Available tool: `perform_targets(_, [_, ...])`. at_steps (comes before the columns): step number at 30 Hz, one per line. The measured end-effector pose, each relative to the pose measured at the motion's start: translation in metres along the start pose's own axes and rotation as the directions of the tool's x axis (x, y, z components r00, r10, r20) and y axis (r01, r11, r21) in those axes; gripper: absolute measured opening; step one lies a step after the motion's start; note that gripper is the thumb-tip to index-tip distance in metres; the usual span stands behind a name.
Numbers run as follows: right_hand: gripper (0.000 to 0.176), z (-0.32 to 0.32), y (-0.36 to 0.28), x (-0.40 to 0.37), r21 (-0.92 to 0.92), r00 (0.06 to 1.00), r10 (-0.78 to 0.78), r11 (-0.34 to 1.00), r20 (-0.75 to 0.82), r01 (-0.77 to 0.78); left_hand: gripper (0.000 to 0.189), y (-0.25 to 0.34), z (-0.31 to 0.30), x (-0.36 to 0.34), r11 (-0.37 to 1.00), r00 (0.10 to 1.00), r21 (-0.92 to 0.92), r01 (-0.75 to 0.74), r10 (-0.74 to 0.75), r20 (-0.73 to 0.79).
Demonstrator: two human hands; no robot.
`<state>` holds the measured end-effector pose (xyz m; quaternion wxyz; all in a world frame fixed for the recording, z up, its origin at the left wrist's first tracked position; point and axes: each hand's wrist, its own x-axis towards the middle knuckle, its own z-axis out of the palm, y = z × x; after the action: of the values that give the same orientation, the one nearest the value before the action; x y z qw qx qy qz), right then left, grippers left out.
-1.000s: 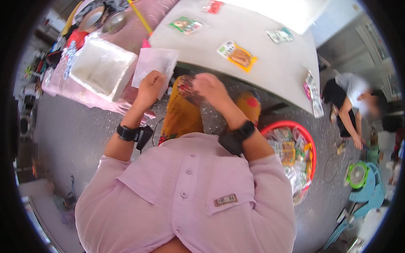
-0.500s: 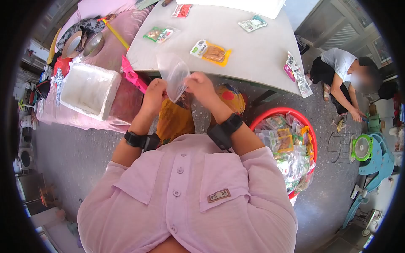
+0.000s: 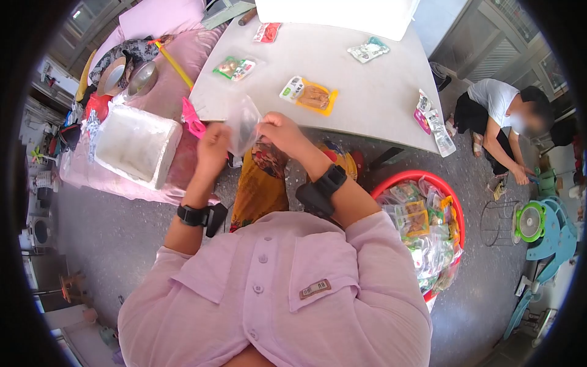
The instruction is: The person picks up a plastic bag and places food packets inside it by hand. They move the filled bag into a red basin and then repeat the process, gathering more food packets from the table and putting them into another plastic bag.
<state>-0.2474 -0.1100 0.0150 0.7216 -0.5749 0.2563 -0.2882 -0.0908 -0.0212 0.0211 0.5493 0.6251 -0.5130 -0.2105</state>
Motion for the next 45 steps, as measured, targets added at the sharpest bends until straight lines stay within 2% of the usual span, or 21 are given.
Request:
perform_targets(2, [0.019, -0.010, -0.006, 0.015, -0.368, 0.989, -0.144, 0.922, -0.036, 0.121, 0.007, 0.029, -0.016, 0.019, 0.907, 0.958, 0.371, -0.197, 0.259, -0.124])
perform_targets(3, [0.021, -0.015, -0.009, 0.024, -0.537, 0.976, -0.217, 0.827, -0.032, 0.166, 0.003, 0.039, -0.016, 0.029, 0.752, 0.862, 0.552, -0.361, 0.495, -0.111])
perform_targets(6, [0.025, -0.028, -0.008, 0.057, -0.568, 0.921, -0.382, 0.742, 0.078, 0.356, 0.005, 0.061, -0.007, 0.048, 0.471, 0.831, 0.797, -0.378, 0.551, 0.069])
perform_targets(7, [0.027, -0.038, -0.010, 0.067, -0.767, 0.904, -0.425, 0.561, 0.056, 0.311, 0.007, 0.057, 0.001, 0.057, 0.414, 0.830, 0.825, -0.384, 0.547, 0.113])
perform_targets(9, [0.034, -0.066, -0.014, 0.081, -0.986, 0.857, -0.512, 0.107, 0.052, 0.124, 0.005, 0.031, 0.025, 0.075, 0.426, 0.899, 0.838, -0.342, 0.407, 0.160])
perform_targets(11, [0.039, -0.079, -0.023, 0.086, -0.991, 0.966, -0.228, 0.083, -0.120, -0.103, 0.009, 0.003, 0.050, 0.085, 0.475, 0.959, 0.837, -0.271, 0.212, 0.190])
perform_targets(12, [0.042, -0.083, -0.028, 0.086, -0.977, 0.974, -0.080, 0.041, -0.211, -0.209, 0.013, -0.009, 0.061, 0.086, 0.516, 0.976, 0.829, -0.215, 0.088, 0.198])
perform_targets(15, [0.044, -0.091, -0.035, 0.078, -0.996, 0.992, -0.099, 0.029, -0.082, -0.080, 0.017, -0.028, 0.084, 0.083, 0.688, 0.978, 0.723, -0.057, -0.107, 0.179])
perform_targets(18, [0.042, -0.101, -0.041, 0.079, -0.978, 0.986, -0.003, 0.128, -0.167, -0.165, 0.018, -0.035, 0.096, 0.081, 0.703, 0.962, 0.711, -0.028, -0.173, 0.209])
perform_targets(21, [0.041, -0.133, -0.016, 0.086, -0.948, 0.975, -0.111, 0.278, -0.193, -0.156, 0.018, -0.038, 0.101, 0.082, 0.715, 0.966, 0.698, -0.045, -0.147, 0.214])
perform_targets(24, [0.033, -0.152, -0.008, 0.061, -0.544, 0.971, -0.019, 0.831, -0.238, -0.117, 0.019, -0.034, 0.104, 0.083, 0.740, 0.959, 0.672, -0.035, -0.165, 0.232])
perform_targets(26, [0.026, -0.153, -0.003, 0.045, -0.197, 0.947, 0.038, 0.975, -0.319, -0.106, 0.020, -0.033, 0.107, 0.082, 0.757, 0.958, 0.652, -0.051, -0.146, 0.245])
perform_targets(27, [0.022, -0.152, 0.000, 0.035, -0.011, 0.932, 0.078, 0.996, -0.354, -0.088, 0.020, -0.033, 0.111, 0.082, 0.767, 0.957, 0.639, -0.061, -0.137, 0.255])
perform_targets(29, [0.016, -0.139, -0.009, 0.008, 0.033, 0.871, 0.053, 0.999, -0.489, -0.042, 0.023, -0.033, 0.117, 0.082, 0.783, 0.952, 0.621, -0.046, -0.154, 0.265])
perform_targets(33, [0.012, -0.118, -0.003, -0.013, 0.052, 0.741, -0.069, 0.989, -0.668, 0.139, 0.024, -0.029, 0.128, 0.080, 0.800, 0.947, 0.597, -0.053, -0.150, 0.285])
perform_targets(35, [0.012, -0.118, 0.006, -0.012, -0.015, 0.713, -0.153, 0.980, -0.684, 0.196, 0.023, -0.026, 0.133, 0.079, 0.830, 0.957, 0.556, -0.039, -0.128, 0.259])
perform_targets(39, [0.012, -0.109, 0.028, 0.001, 0.013, 0.702, -0.170, 0.969, -0.692, 0.247, 0.022, -0.018, 0.141, 0.078, 0.840, 0.969, 0.541, -0.033, -0.105, 0.222])
perform_targets(41, [0.012, -0.105, 0.045, 0.011, 0.138, 0.712, -0.211, 0.907, -0.670, 0.399, 0.021, -0.014, 0.143, 0.075, 0.848, 0.973, 0.522, -0.090, -0.036, 0.227])
perform_targets(43, [0.012, -0.109, 0.068, 0.022, 0.050, 0.730, -0.388, 0.865, -0.562, 0.499, 0.021, -0.014, 0.145, 0.072, 0.856, 0.974, 0.496, -0.150, 0.042, 0.222])
perform_targets(44, [0.013, -0.107, 0.071, 0.025, -0.098, 0.729, -0.525, 0.834, -0.439, 0.542, 0.021, -0.014, 0.146, 0.070, 0.859, 0.972, 0.478, -0.185, 0.088, 0.219])
perform_targets(45, [0.014, -0.109, 0.071, 0.026, -0.115, 0.776, -0.469, 0.876, -0.421, 0.468, 0.021, -0.015, 0.146, 0.069, 0.860, 0.967, 0.460, -0.222, 0.134, 0.216])
